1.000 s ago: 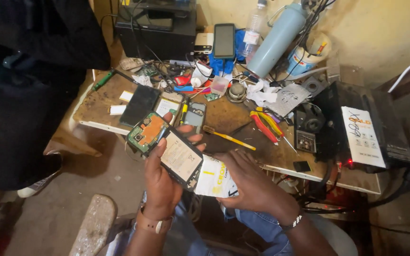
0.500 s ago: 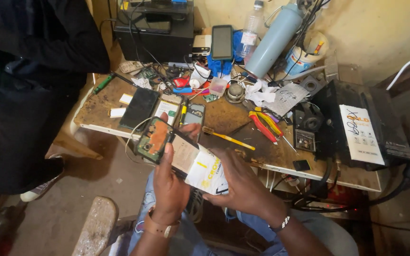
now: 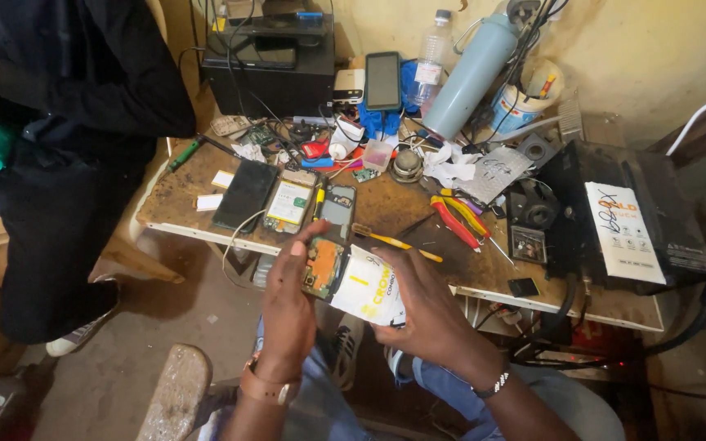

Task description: Reassembling a smartphone by installing the battery and internal components, then securing them with small screws using a precision screwdriver.

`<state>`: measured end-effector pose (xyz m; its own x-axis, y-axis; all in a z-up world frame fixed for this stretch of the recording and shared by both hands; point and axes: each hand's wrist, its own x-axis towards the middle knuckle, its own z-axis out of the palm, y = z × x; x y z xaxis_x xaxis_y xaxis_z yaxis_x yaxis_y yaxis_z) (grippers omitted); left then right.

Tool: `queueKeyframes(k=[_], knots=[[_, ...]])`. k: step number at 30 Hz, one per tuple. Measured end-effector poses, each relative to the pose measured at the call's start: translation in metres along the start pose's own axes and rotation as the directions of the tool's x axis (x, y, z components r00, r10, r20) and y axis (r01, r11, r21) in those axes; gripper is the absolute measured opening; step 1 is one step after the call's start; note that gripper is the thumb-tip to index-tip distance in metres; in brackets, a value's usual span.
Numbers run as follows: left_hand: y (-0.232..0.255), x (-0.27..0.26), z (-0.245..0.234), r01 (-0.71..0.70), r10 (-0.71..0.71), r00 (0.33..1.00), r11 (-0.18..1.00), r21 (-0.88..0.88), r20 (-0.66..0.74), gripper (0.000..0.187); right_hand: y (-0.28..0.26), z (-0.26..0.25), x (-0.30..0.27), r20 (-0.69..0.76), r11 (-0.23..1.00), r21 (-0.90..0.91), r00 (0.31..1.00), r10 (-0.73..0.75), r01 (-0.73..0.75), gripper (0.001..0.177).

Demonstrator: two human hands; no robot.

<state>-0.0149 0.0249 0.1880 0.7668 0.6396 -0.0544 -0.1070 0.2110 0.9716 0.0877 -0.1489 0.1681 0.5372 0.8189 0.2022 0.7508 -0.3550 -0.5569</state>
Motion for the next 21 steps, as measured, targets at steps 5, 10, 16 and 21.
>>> queueKeyframes(k=[5, 10, 16, 21], knots=[[-0.008, -0.003, 0.007, 0.154, -0.120, 0.980, 0.963, -0.222, 0.160, 0.077, 0.007, 0.007, 0.001, 0.016, 0.998, -0.049, 0.999, -0.046, 0.046, 0.104], [-0.021, -0.013, 0.008, -0.064, -0.011, 0.918, 0.982, 0.177, 0.396, 0.080, -0.005, -0.006, 0.000, 0.163, 0.997, -0.006, 0.984, 0.077, -0.078, 0.117], [-0.048, 0.004, -0.005, 0.122, -0.090, 0.966, 0.985, -0.120, 0.244, 0.083, 0.054, -0.030, 0.009, -0.088, 0.965, -0.079, 0.966, 0.244, -0.251, 0.119], [-0.042, 0.026, -0.050, 0.069, -0.063, 0.993, 0.996, -0.056, 0.095, 0.080, 0.148, -0.130, -0.009, -0.407, 0.709, -0.182, 0.709, 0.576, -0.681, 0.118]])
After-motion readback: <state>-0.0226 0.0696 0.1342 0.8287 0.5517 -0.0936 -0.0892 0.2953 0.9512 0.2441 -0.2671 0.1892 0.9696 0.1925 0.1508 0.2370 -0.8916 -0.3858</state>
